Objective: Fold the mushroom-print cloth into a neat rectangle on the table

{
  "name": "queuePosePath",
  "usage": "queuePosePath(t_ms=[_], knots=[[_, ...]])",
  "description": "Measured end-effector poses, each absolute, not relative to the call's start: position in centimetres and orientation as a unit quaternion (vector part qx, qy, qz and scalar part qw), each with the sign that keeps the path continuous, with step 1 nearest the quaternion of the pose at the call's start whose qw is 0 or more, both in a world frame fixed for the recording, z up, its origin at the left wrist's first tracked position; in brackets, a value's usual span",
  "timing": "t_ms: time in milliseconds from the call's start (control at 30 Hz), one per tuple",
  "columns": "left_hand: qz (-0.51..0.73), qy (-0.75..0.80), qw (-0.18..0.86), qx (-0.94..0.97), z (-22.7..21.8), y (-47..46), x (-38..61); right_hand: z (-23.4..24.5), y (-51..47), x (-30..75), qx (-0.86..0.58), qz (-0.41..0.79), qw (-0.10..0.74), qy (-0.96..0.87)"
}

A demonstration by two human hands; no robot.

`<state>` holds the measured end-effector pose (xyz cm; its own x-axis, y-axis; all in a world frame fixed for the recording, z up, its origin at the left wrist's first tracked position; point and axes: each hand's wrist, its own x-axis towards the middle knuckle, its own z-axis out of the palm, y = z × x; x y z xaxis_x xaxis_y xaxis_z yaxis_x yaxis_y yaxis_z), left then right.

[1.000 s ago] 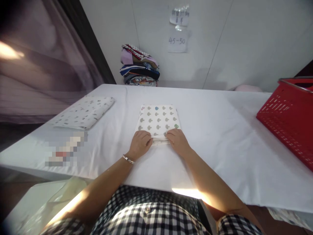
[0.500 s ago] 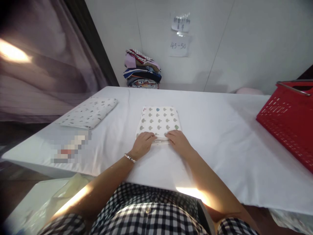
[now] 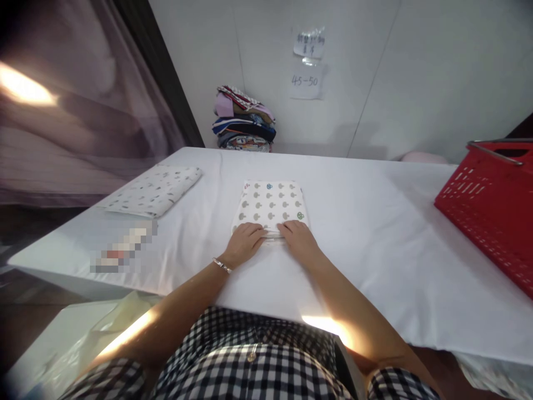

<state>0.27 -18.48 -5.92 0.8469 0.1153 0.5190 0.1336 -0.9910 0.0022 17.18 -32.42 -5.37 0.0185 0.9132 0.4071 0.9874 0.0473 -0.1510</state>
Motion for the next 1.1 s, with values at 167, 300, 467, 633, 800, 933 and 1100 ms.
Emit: queuePosePath(t_ms=[167,300,467,633,800,933,1100], knots=[[-0.266,-0.076,0.015,-0.961,-6.0,-18.5,0.2,-5.6,-32.7,17.2,-0.665,-0.119,0.244,-0.696],[-0.259,-0.081,0.017,-0.962,-6.0,-18.6,0.2,-5.4,-33.3,17.5,-0.647,-0.091,0.289,-0.7],[-0.251,-0.088,0.016,-0.964,-5.8,-18.8,0.2,-5.5,-33.4,17.8,-0.638,-0.064,0.316,-0.699],[-0.238,-0.093,0.027,-0.966,-5.4,-19.1,0.4,-5.5,-33.3,17.9,-0.643,-0.043,0.334,-0.688],[-0.249,-0.098,0.042,-0.963,-5.6,-19.3,0.6,-5.1,-33.3,17.7,-0.65,-0.019,0.349,-0.675],[-0.266,-0.084,0.038,-0.959,-5.8,-19.2,0.6,-4.6,-33.3,17.4,-0.636,-0.029,0.349,-0.688],[-0.268,-0.081,0.021,-0.96,-6.1,-19.0,0.5,-4.0,-33.1,17.0,-0.64,-0.026,0.3,-0.707]])
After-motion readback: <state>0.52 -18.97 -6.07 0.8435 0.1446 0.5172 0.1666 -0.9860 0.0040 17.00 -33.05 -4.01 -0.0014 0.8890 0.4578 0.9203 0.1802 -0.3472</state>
